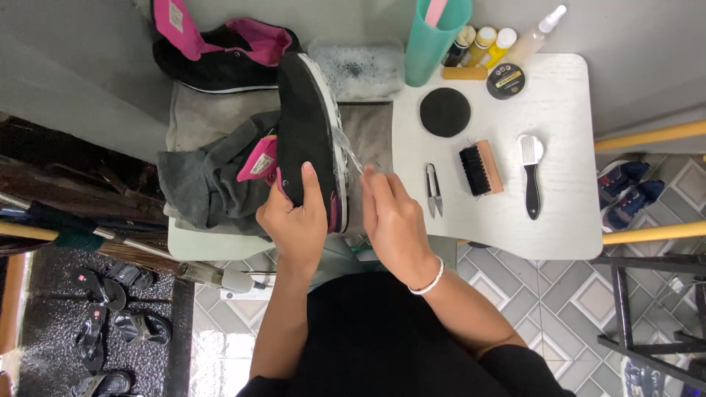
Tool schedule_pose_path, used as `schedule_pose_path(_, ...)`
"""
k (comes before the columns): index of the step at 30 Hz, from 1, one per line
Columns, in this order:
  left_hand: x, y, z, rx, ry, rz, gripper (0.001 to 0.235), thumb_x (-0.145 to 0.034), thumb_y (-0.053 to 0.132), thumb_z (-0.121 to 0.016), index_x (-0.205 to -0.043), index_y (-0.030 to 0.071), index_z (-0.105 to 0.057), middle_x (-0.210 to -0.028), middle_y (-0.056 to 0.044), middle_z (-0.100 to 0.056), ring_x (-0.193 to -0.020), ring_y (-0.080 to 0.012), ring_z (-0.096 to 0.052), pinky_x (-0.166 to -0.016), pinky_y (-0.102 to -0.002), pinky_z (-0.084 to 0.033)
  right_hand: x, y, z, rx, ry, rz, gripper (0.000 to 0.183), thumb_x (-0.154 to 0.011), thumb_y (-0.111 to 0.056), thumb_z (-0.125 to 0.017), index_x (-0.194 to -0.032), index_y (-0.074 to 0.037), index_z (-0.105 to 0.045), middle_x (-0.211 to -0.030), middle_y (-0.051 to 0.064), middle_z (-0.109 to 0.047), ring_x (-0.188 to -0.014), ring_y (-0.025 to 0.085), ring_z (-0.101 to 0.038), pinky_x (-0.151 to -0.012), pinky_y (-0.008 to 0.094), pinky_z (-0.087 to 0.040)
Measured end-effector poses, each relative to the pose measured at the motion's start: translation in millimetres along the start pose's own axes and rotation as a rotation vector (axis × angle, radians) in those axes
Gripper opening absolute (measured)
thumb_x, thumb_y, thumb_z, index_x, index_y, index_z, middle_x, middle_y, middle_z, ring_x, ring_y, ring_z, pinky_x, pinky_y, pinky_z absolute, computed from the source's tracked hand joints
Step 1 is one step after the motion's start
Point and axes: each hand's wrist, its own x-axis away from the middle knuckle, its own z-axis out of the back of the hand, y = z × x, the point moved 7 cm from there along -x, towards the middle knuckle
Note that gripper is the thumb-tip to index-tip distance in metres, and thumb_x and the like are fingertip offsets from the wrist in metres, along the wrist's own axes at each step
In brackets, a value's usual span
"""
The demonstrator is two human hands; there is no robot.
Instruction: The person cleans the white sole of a black and pink sneaker using a small brush. They repeatedly dip the brush into a container of soapy water and scrub the shoe's edge and sole. The person rotates the shoe to access different areas during the cleaning process.
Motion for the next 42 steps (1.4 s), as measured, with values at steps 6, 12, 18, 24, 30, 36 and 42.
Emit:
schedule_pose_path(6, -10, -12, 3, 0.010, 0.030, 0.005, 0.037, -0.099, 0.004, -0.074, -0.064, 0.010, -0.063, -0.051, -0.002, -0.065, -0.042, -0.0165, -0.062, -0.043, -0.022, -0.043, 40, -17, -14, 0.134, -0.077, 0.089, 0.014, -0.101, -0.008, -0.061, -0.108, 0.002, -0.066, -0.070, 0.014, -0.057, -0.044, 0.035, -0.063, -0.037, 0.040, -0.050)
schedule_pose_path(12, 7, -32, -8, 0.045, -0.085, 0.033, 0.039, -0.101, 0.006, -0.073, -0.063, 0.008, -0.062, -0.049, -0.003, -0.063, -0.040, -0.0146, -0.060, -0.041, -0.024, -0.041, 19, 17, -6, 0.044, -0.040, 0.044, 0.015, -0.102, -0.004, -0.058, -0.108, 0.004, -0.069, -0.072, 0.014, -0.061, -0.045, 0.031, -0.064, -0.039, 0.034, -0.051)
schedule_pose_path(18, -15, -27, 1, 0.044, -0.169, 0.081, 0.048, -0.101, 0.007, -0.074, -0.056, 0.010, -0.056, -0.041, 0.001, -0.052, -0.034, -0.0108, -0.046, -0.040, -0.024, -0.035, 53, -2, -3, 0.027, -0.240, 0.179, 0.013, -0.096, -0.004, -0.063, -0.105, 0.000, -0.071, -0.066, 0.012, -0.061, -0.041, 0.028, -0.064, -0.034, 0.032, -0.050)
schedule_pose_path(24, -10, -47, 0, 0.047, -0.282, 0.099, 0.051, -0.096, 0.004, -0.077, -0.052, 0.009, -0.053, -0.037, 0.001, -0.047, -0.032, -0.0083, -0.041, -0.038, -0.022, -0.032, 38, 45, -7, -0.054, -0.216, 0.163, 0.012, -0.098, -0.013, -0.062, -0.097, -0.008, -0.073, -0.067, 0.010, -0.066, -0.045, 0.030, -0.065, -0.035, 0.031, -0.047)
schedule_pose_path(30, -16, -31, -4, 0.087, -0.374, 0.113, 0.058, -0.092, 0.012, -0.085, -0.047, 0.011, -0.047, -0.033, 0.003, -0.044, -0.027, -0.0058, -0.034, -0.034, -0.017, -0.028, 15, 35, 21, -0.005, -0.173, 0.224, 0.015, -0.097, -0.007, -0.066, -0.082, -0.010, -0.069, -0.062, 0.001, -0.060, -0.048, 0.020, -0.063, -0.040, 0.025, -0.047)
schedule_pose_path(36, -17, -38, -5, 0.115, -0.398, 0.109, 0.065, -0.094, 0.013, -0.083, -0.044, 0.012, -0.041, -0.030, 0.005, -0.036, -0.026, -0.0041, -0.030, -0.033, -0.016, -0.025, 30, 16, 12, 0.081, -0.215, 0.387, 0.019, -0.100, -0.012, -0.059, -0.083, -0.011, -0.067, -0.058, 0.004, -0.055, -0.045, 0.021, -0.061, -0.037, 0.029, -0.046)
schedule_pose_path(42, -12, -48, -7, 0.148, -0.459, 0.069, 0.068, -0.095, 0.009, -0.081, -0.043, 0.013, -0.037, -0.029, 0.004, -0.033, -0.028, -0.0039, -0.025, -0.033, -0.019, -0.022, 47, 7, 11, 0.049, -0.199, 0.437, 0.022, -0.100, -0.016, -0.064, -0.078, -0.011, -0.064, -0.062, 0.003, -0.056, -0.042, 0.015, -0.058, -0.040, 0.023, -0.046)
